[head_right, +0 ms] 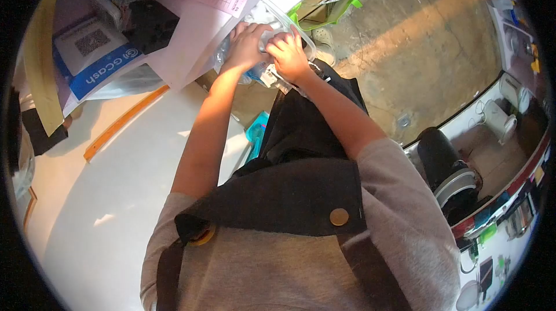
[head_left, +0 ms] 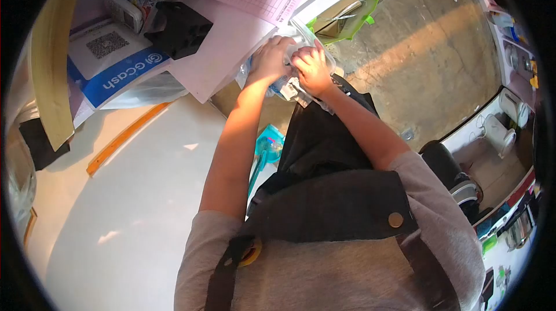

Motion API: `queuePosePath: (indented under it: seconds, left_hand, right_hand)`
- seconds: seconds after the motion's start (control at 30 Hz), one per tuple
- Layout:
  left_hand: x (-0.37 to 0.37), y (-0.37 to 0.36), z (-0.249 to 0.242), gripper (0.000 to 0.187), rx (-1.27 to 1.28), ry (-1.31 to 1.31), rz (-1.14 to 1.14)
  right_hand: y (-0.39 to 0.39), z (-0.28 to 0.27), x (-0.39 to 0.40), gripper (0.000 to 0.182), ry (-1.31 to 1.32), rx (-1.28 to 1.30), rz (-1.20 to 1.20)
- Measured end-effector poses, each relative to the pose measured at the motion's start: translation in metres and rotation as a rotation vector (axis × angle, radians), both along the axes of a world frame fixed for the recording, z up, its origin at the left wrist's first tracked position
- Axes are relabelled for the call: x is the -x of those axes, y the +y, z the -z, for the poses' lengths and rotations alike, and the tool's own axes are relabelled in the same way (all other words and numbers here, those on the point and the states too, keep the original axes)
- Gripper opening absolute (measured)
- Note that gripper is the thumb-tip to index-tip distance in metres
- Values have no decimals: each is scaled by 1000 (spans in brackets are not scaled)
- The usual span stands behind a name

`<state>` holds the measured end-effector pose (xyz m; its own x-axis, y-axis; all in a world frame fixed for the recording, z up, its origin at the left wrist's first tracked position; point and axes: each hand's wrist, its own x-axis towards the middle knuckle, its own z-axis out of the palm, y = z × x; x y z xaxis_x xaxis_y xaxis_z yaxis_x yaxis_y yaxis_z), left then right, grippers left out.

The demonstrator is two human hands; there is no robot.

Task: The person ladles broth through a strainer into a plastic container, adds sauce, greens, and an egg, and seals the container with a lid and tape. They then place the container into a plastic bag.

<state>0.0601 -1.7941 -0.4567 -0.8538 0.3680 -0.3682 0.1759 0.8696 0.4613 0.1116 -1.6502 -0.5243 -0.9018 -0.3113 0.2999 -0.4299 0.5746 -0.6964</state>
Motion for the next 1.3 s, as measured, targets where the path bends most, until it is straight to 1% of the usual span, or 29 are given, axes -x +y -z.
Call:
queuePosePath:
  seconds: [0.03, 0.07, 0.17, 0.2, 0.23, 0.3, 0.33, 0.43, 0.5, 0.57, 0.63, 0.67, 0.77, 0.8, 0.93, 0.97, 1.03, 1.07, 1.1, 1.13, 1.17, 1.23, 1.27, 1.3]
  left_hand:
    - [4, 0, -2, 60, 24, -36, -24]
    - [10, -9, 8, 66, -96, -72, -43]
    - [12, -19, 26, 72, -171, -34, -111]
    - [14, -20, 30, 73, -121, -70, -96]
    - [14, -20, 28, 72, -79, -52, -93]
    - [9, -10, 13, 72, 4, -13, -82]
    - [-2, -2, -3, 59, 6, 62, -121]
    - [-48, 11, -7, 45, -45, 444, -375]
    - [-98, 7, 14, 36, -100, 424, -361]
    - [-125, 18, 6, 42, -361, 191, -193]
    - [-125, 32, -1, 47, -278, 160, 58]
    - [-124, 36, -5, 49, -237, 144, 182]
    - [-108, 38, 4, 53, 29, 249, 284]
    - [-105, 36, 12, 47, 40, 178, 206]
    - [-81, 20, 32, 42, 124, 350, 204]
    - [-75, 13, 29, 39, 144, 417, 168]
    - [-62, 0, 26, 32, 174, 409, 47]
    - [-57, -7, 30, 31, 226, 370, 47]
    - [-52, -14, 34, 31, 277, 332, 49]
    - [-45, -15, 31, 31, 328, 293, 50]
    - [-40, -15, 27, 33, 361, 165, 47]
    - [-29, -14, 21, 38, 425, -93, 39]
    - [-25, -15, 24, 42, 458, -133, 52]
    - [-24, -16, 26, 42, 402, -105, 17]
  right_hand:
    - [1, 0, -2, 25, -2, -12, -15]
    - [1, -6, -4, 25, 4, -25, -25]
    - [3, -8, -8, 25, -16, 17, -42]
    - [5, -9, -8, 23, -38, 28, -42]
    - [2, -5, -8, 22, -51, 53, -21]
    - [-2, 4, -7, 20, -74, 103, 25]
    - [-1, 4, -6, 17, -75, 98, 25]
    - [-3, 7, -3, 15, -74, 140, 85]
    - [-3, 6, 0, 12, -106, 165, 99]
    - [-3, 8, 4, 10, -137, 184, 86]
    - [-2, 8, 13, 10, -164, 201, 45]
    - [3, 0, 18, 12, -237, 162, 33]
    - [18, 7, 36, 14, -270, 244, 73]
    - [22, 8, 41, 15, -318, 228, 90]
    - [23, -11, 56, 19, -304, 280, -5]
    - [23, -14, 58, 19, -295, 263, -32]
    - [19, -18, 61, 19, -278, 234, -82]
    - [15, -17, 59, 19, -258, 242, -103]
    - [14, -17, 57, 18, -220, 231, -174]
    - [10, -22, 54, 17, -135, 190, -171]
    - [6, -28, 50, 16, -52, 148, -169]
    - [4, -40, 49, 17, -40, 133, -196]
    - [4, -45, 48, 18, -36, 124, -208]
    - [2, -45, 45, 19, -9, 151, -203]
